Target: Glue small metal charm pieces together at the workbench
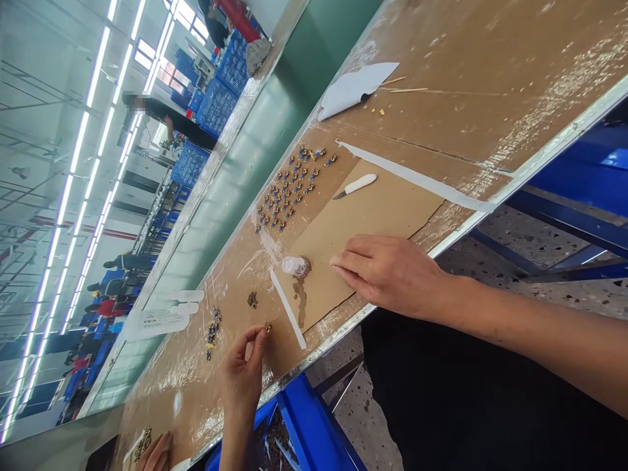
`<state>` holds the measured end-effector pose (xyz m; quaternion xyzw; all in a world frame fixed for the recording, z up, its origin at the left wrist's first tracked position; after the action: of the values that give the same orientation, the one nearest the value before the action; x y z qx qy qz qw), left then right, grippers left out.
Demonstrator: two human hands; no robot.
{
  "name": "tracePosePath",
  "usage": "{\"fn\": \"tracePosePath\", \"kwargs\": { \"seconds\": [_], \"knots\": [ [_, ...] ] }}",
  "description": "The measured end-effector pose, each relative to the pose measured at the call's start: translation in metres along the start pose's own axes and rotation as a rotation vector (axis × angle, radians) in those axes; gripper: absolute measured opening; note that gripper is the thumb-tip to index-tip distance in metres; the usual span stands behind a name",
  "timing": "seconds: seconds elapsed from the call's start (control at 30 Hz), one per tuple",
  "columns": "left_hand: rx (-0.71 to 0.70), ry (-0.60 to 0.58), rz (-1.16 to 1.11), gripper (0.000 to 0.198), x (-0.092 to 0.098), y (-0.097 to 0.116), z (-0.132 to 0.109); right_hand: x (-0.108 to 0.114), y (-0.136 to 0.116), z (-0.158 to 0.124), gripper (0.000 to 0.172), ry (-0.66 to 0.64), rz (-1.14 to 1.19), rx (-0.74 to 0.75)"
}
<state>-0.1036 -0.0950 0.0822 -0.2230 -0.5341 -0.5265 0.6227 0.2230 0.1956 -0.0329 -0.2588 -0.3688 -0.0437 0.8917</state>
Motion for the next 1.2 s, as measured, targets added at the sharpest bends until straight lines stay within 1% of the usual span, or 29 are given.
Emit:
{"fn": "tracePosePath", "kwargs": {
  "seconds": [0.03,0.07,0.1,0.17,0.23,0.27,0.3,0.37,0.57,0.67,0.83,0.93,1.03,1.13,1.2],
  "knots": [
    [-0.007,-0.016,-0.001,0.033,-0.011,0.017,0.005,0.000,0.000,0.000,0.019,-0.004,0.002,0.002],
    [0.037,-0.096,0.005,0.035,-0.028,0.034,0.012,0.000,0.000,0.000,0.019,-0.008,0.004,0.002],
    [0.084,-0.139,0.018,0.038,-0.046,0.050,0.019,0.000,0.000,0.000,0.019,-0.012,0.007,0.004],
    [0.081,-0.201,0.019,0.037,-0.084,0.078,0.032,0.000,0.000,0.000,0.019,-0.014,0.012,0.010],
    [0.079,-0.254,0.023,0.031,-0.116,0.095,0.041,0.000,0.000,0.000,0.019,-0.012,0.018,0.015],
    [0.075,-0.286,0.035,0.029,-0.127,0.099,0.045,0.000,0.000,0.000,0.018,-0.011,0.020,0.016],
    [0.066,-0.311,0.052,0.027,-0.135,0.101,0.047,0.000,0.000,0.000,0.018,-0.012,0.022,0.016],
    [0.028,-0.345,0.110,0.027,-0.139,0.102,0.050,0.000,0.000,0.000,0.017,-0.013,0.023,0.011],
    [-0.114,-0.437,0.329,0.022,-0.130,0.109,0.055,0.001,0.000,-0.001,0.019,-0.005,0.014,0.011],
    [-0.118,-0.448,0.322,0.022,-0.131,0.112,0.057,0.000,0.001,-0.001,0.018,-0.002,0.021,0.007],
    [-0.091,-0.401,0.255,0.021,-0.129,0.108,0.055,-0.002,0.002,-0.001,0.019,0.006,0.031,0.006],
    [-0.026,-0.338,0.147,0.021,-0.125,0.110,0.050,0.000,0.003,-0.001,0.018,0.027,0.062,0.018],
    [0.140,-0.195,-0.060,0.022,-0.120,0.120,0.035,0.003,0.002,-0.001,0.015,0.056,0.154,0.031],
    [0.329,-0.025,-0.297,0.024,-0.125,0.137,0.010,0.005,-0.012,-0.001,0.016,0.029,0.341,0.063],
    [0.363,0.079,-0.416,0.023,-0.130,0.152,-0.006,0.003,-0.028,-0.001,0.016,-0.045,0.517,0.086]
  ]
}}
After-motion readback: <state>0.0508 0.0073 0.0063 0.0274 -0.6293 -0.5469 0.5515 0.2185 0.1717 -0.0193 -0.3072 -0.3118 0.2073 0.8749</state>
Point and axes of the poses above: each hand's wrist, its own z-axis towards the middle knuckle, its own x-axis out of the back of the hand, y = z × x, the point moved 3 cm from there along z, towards the middle knuckle, and after that the axes turned 11 degrees about -y, right-handed, at the moved point
